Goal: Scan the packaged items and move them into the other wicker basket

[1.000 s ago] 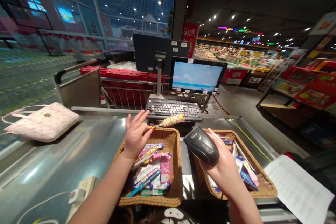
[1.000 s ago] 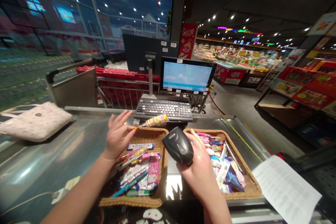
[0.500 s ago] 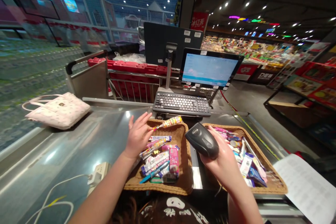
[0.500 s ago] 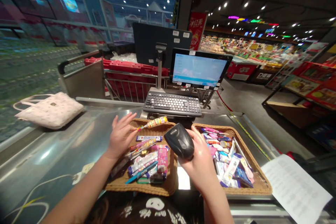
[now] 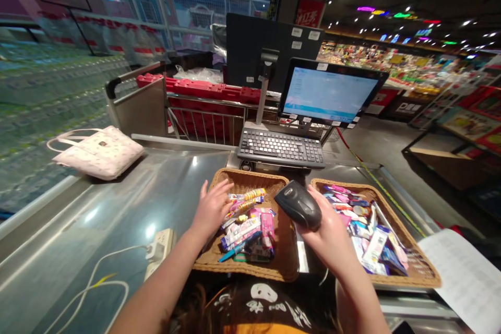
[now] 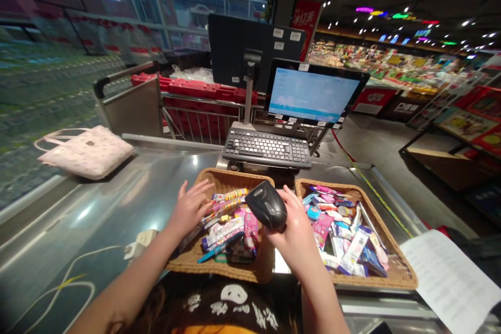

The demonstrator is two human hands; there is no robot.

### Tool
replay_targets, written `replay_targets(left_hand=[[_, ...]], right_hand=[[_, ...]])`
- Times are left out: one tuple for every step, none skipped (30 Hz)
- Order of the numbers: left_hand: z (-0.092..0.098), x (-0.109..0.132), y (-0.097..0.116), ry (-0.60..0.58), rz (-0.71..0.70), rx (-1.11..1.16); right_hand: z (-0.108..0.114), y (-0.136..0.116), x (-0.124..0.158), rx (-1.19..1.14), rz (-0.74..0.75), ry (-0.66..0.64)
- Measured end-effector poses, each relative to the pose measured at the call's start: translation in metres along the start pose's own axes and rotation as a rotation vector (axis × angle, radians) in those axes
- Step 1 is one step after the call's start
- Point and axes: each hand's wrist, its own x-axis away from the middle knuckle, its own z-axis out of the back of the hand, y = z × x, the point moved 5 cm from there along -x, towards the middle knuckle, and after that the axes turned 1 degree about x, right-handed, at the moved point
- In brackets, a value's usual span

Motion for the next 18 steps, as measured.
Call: replay_targets(left_hand=[[-0.003, 0.0, -0.001, -0.022, 0.014, -0.004], [-0.006, 0.0, -0.002, -0.043, 0.028, -0.012], [-0.008, 0.0, -0.003, -0.062, 0.043, -0.025], [-0.011, -0.001, -0.004, -0.078, 0.056, -0.042], [-0.013, -0.001, -0.004, -0.089, 0.066, -0.065], [-0.014, -0.001, -0.005, -0.096, 0.075, -0.091], [-0.016, -0.001, -0.005, -0.1, 0.082, -0.117], [-0.017, 0.0, -0.006, -0.103, 0.09, -0.141], [-0.019, 0.001, -0.007, -0.108, 0.099, -0.164], [-0.021, 0.002, -0.008, -0.118, 0.112, -0.184], [-0.024, 0.003, -0.01, -0.134, 0.127, -0.205], [-0.027, 0.005, -0.012, -0.156, 0.143, -0.226], [-0.03, 0.007, -0.013, -0.182, 0.155, -0.248], [-0.033, 0.008, -0.015, -0.21, 0.162, -0.272], [-0.035, 0.009, -0.016, -0.236, 0.164, -0.293], [-0.037, 0.01, -0.016, -0.258, 0.161, -0.309], [-0.038, 0.011, -0.016, -0.277, 0.153, -0.316], [-0.039, 0.011, -0.015, -0.287, 0.146, -0.313]], right_hand=[[-0.001, 0.0, 0.0, 0.002, 0.0, -0.006], [-0.003, 0.0, -0.001, 0.004, 0.0, -0.013], [-0.004, 0.0, -0.001, 0.004, -0.001, -0.016], [-0.005, 0.001, -0.001, 0.003, -0.006, -0.016], [-0.007, 0.001, 0.0, 0.001, -0.012, -0.016], [-0.008, 0.002, 0.0, -0.001, -0.017, -0.02], [-0.01, 0.003, 0.0, -0.003, -0.02, -0.024], [-0.011, 0.003, 0.001, -0.005, -0.023, -0.027], [-0.012, 0.003, 0.001, -0.006, -0.025, -0.03], [-0.013, 0.003, 0.001, -0.008, -0.026, -0.034], [-0.014, 0.003, 0.002, -0.011, -0.028, -0.037], [-0.014, 0.003, 0.002, -0.015, -0.032, -0.04], [-0.015, 0.003, 0.002, -0.018, -0.036, -0.044], [-0.015, 0.003, 0.002, -0.021, -0.038, -0.048], [-0.015, 0.003, 0.002, -0.024, -0.039, -0.051], [-0.016, 0.003, 0.002, -0.027, -0.038, -0.053], [-0.016, 0.002, 0.002, -0.029, -0.037, -0.055], [-0.016, 0.002, 0.002, -0.03, -0.035, -0.055]])
